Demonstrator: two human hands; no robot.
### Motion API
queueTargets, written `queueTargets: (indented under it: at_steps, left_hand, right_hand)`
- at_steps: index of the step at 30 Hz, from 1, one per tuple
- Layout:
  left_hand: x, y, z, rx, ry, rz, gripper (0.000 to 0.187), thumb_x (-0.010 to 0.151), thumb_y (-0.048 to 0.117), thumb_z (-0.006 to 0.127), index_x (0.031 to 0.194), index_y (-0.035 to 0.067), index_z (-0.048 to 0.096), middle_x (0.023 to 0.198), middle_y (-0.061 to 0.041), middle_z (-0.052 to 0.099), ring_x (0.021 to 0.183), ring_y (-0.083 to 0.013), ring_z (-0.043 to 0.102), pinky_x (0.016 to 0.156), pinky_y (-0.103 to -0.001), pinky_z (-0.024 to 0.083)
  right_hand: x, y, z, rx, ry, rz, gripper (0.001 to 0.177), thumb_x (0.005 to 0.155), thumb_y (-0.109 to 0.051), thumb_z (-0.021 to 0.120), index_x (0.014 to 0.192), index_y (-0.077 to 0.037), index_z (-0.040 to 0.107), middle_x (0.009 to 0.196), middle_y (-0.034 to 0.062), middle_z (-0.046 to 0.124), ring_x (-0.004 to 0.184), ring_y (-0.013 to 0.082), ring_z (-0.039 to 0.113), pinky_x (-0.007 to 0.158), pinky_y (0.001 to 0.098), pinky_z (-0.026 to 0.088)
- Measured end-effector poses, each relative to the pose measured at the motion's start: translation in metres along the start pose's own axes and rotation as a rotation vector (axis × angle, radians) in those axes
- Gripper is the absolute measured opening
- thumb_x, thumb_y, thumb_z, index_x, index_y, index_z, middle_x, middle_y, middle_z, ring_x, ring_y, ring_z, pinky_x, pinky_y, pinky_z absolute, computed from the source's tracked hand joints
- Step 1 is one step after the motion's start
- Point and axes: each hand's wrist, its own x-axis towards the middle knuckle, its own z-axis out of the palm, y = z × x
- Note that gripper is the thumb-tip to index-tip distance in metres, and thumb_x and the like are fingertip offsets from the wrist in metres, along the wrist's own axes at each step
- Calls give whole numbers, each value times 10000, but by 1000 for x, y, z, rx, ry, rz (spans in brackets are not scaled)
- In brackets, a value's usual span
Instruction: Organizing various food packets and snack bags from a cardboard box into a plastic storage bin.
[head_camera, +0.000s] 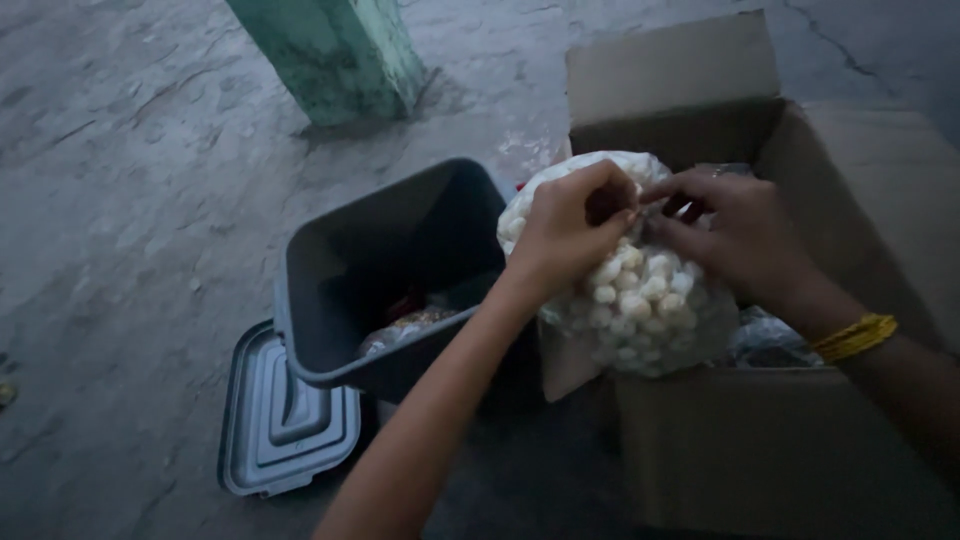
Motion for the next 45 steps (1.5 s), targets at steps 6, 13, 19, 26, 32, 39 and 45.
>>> queueTargets:
  at_steps: [6, 13, 19, 26, 32, 39, 45]
  left_hand:
    - [0, -5, -2, 69, -21, 22, 124, 863, 58, 755, 966, 39, 689, 896, -66, 759, 831, -133, 768, 790, -280, 634]
    - [3, 0, -3, 85, -48, -60, 245, 841, 199, 816, 1012, 42, 738, 891, -73, 779, 806, -144, 778, 762, -295, 637]
    - [7, -11, -1, 107, -100, -184, 268, 820, 244, 838, 986, 47, 765, 872, -74, 796, 794, -137, 785, 760, -284, 635]
    - [10, -9, 4, 171, -46, -61, 273, 763, 204, 837, 959, 26, 769, 839, -110, 781, 764, -183, 777, 741, -319, 620]
    - [10, 1, 3, 268, -72, -44, 254, 726, 172, 811, 922, 20, 752, 807, -121, 759, 726, -217, 751, 704, -341, 595]
    - [3, -4, 3, 229, -29, -66, 253, 726, 133, 805, 937, 12, 734, 827, -109, 752, 741, -200, 749, 707, -330, 596]
    - [1, -12, 3, 178, 4, 76, 358, 679, 132, 844, 987, -1, 719, 891, -123, 751, 803, -202, 747, 752, -326, 602]
  right_hand:
    - [3, 18, 7, -49, -91, 28, 235, 966, -241, 707, 1134, -80, 737, 1012, 94, 762, 835, 167, 756, 727, 319, 615]
    - [1, 14, 8, 6, -24, 9, 263, 946, -228, 698, 1131, -41, 720, 1017, 131, 752, 879, 212, 753, 720, 362, 611]
    - [-1, 19, 18, 79, 11, 81, 233, 998, -204, 659, 1150, -34, 708, 1010, 138, 756, 883, 197, 754, 779, 343, 605]
    - [-4, 29, 28, 337, 16, 236, 226, 1034, -170, 596, 1177, -32, 704, 997, 115, 764, 898, 168, 738, 788, 306, 586]
    - [-5, -13, 11, -136, 198, -14, 185, 940, -161, 722, 1056, -18, 703, 1010, 151, 713, 927, 246, 723, 792, 359, 587]
    - [6, -1, 5, -124, 42, -20, 217, 899, -171, 770, 1068, -38, 744, 950, 133, 720, 821, 254, 723, 742, 405, 592]
    - [6, -18, -8, -254, -65, -77, 223, 932, -213, 713, 1027, -11, 698, 939, 157, 697, 885, 288, 687, 777, 435, 559]
